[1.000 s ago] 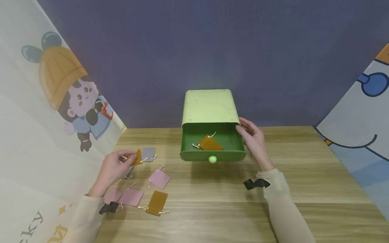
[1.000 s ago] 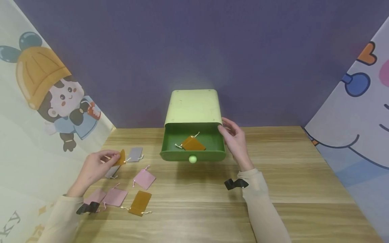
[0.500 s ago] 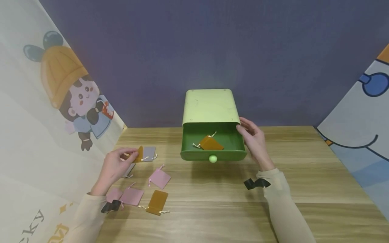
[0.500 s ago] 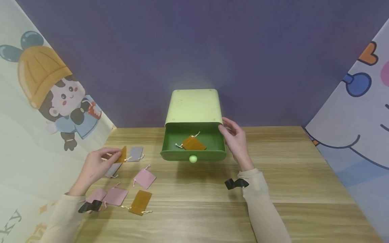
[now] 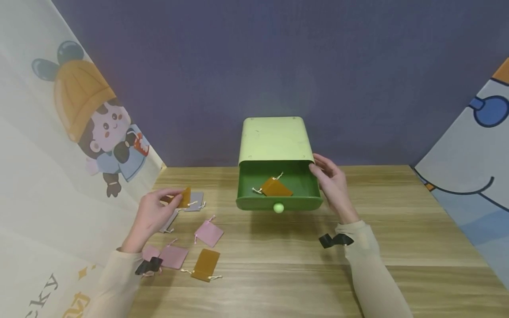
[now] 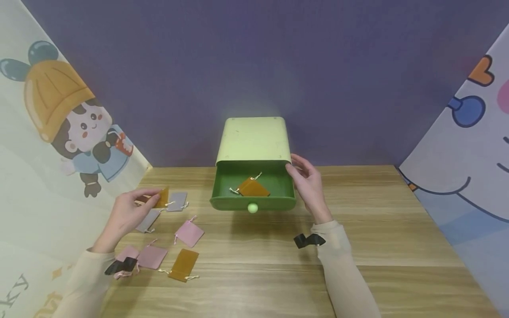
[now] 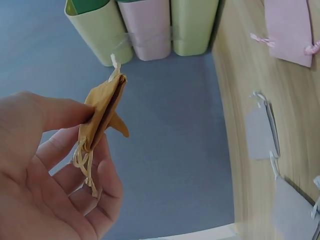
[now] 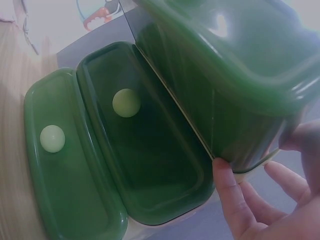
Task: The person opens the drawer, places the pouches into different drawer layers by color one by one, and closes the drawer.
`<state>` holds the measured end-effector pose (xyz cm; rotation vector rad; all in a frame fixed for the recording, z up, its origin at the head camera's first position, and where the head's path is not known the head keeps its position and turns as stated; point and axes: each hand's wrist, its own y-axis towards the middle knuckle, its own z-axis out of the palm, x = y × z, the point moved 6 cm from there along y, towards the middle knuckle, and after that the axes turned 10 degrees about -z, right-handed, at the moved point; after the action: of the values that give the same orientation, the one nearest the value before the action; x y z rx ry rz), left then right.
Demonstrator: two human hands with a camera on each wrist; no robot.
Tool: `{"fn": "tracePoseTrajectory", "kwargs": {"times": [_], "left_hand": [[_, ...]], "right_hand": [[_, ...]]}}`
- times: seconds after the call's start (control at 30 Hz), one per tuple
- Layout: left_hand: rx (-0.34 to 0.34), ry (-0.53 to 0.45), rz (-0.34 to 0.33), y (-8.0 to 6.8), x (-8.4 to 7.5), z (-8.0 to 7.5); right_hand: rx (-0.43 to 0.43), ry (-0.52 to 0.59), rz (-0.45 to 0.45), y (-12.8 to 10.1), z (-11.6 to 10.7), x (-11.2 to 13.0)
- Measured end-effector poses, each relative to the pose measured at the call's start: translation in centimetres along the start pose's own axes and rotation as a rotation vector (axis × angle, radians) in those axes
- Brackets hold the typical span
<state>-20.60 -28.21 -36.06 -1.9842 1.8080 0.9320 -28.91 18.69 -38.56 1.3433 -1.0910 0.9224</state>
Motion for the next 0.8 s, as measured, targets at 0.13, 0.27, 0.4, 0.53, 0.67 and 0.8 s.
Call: {"fn": "tracePoseTrajectory", "kwargs": {"times": [0.13,0.27,0.4,0.53,0.67,0.8], "left_hand": [[0.016,-0.028,-0.019,0.0,-0.2,0.2],[0.028,-0.028,-0.022,0.0,-0.5,0.3],[0.024,-0.022,-0.015,0.1,-0.9,0.3],[0.013,-0.032,-0.009,0.1,-1.4,0.3],[0.002,-0.052,0.012,0.2,-2.0,0.3],[0.024,-0.098,0.016,0.2,-2.6,0.3]], "right_hand": [[0.000,-0.001,0.008,0.0,0.0,-0.1],[-0.004,-0.006,0.008,0.0,0.0,-0.1],[-0.012,-0.005,-0.005,0.0,0.0,-0.1],[-0.010,-0.006,-0.015,0.0,0.0,-0.1],[-0.005,-0.010,-0.010,0.0,0.0,-0.1],[-0.006,-0.013,0.000,0.0,0.0,-0.1]]}}
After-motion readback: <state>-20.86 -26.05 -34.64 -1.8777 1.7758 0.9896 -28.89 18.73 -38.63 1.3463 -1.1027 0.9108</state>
